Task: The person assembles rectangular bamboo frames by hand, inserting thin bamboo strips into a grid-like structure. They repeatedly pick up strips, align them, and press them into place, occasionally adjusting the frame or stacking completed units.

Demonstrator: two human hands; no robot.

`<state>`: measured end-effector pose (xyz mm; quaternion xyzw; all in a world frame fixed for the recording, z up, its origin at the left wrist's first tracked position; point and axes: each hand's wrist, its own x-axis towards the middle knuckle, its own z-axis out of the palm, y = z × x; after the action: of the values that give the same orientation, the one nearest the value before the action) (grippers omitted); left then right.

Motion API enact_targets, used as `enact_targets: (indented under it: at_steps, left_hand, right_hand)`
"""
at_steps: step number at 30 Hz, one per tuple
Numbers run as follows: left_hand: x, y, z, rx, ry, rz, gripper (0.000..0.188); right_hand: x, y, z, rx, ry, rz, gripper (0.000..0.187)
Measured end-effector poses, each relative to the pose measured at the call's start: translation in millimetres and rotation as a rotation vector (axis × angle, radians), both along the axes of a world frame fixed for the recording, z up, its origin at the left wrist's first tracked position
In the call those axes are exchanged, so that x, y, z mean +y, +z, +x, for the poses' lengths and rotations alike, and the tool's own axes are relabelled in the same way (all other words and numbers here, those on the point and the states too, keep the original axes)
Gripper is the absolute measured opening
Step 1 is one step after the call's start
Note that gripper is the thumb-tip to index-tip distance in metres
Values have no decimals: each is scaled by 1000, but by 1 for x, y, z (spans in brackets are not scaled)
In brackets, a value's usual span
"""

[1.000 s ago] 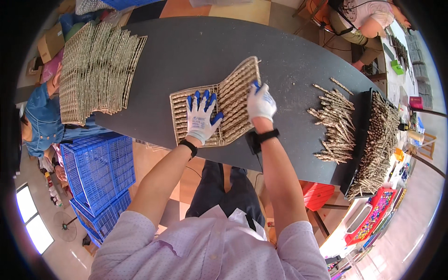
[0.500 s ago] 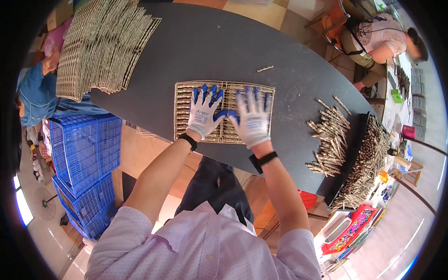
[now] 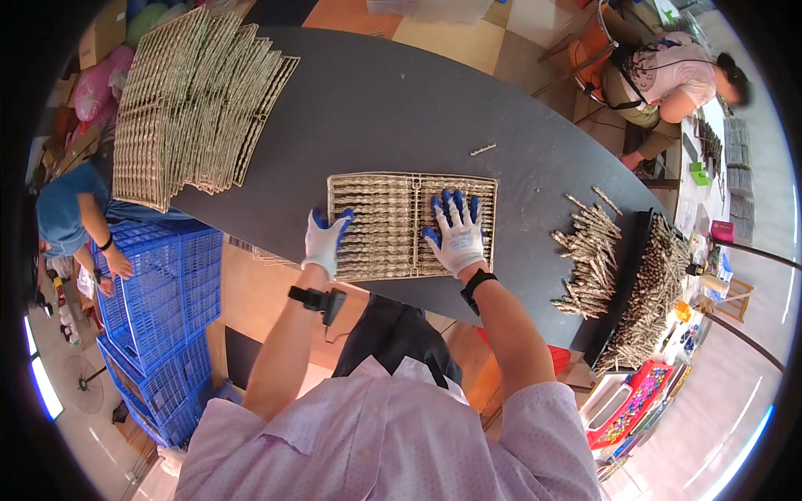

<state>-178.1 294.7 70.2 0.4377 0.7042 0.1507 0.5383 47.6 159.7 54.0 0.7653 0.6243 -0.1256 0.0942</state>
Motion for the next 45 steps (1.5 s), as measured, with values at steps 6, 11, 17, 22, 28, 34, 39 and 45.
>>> enact_targets:
  at_steps: [6, 11, 17, 22, 28, 34, 39, 45]
  left_hand:
    - [-8, 24, 4, -296, -235, 98, 24]
    - [-14, 44, 11, -334, -2, 1, 21]
    - [-34, 54, 9, -171, -239, 381, 23]
    - [-13, 54, 17, -191, -236, 463, 21]
    - [-55, 65, 6, -45, -206, 416, 19]
    - [-41, 54, -2, -114, -308, 459, 23]
    - [-37, 59, 1, -69, -327, 390, 24]
    - [-34, 66, 4, -77, -358, 359, 25]
  right_hand:
    - [-3, 1, 1, -12, 4, -45, 71]
    - [-4, 6, 1, 55, 4, -23, 70]
    - [-5, -1, 4, 46, -26, -62, 67]
    - [-3, -8, 10, 144, -23, 258, 62]
    - [-13, -12, 6, 160, -16, 267, 62]
    - [-21, -7, 18, 256, 23, 280, 78]
    - [-17, 14, 44, 202, 266, 91, 92]
    - [1, 35, 42, 65, 317, -170, 106]
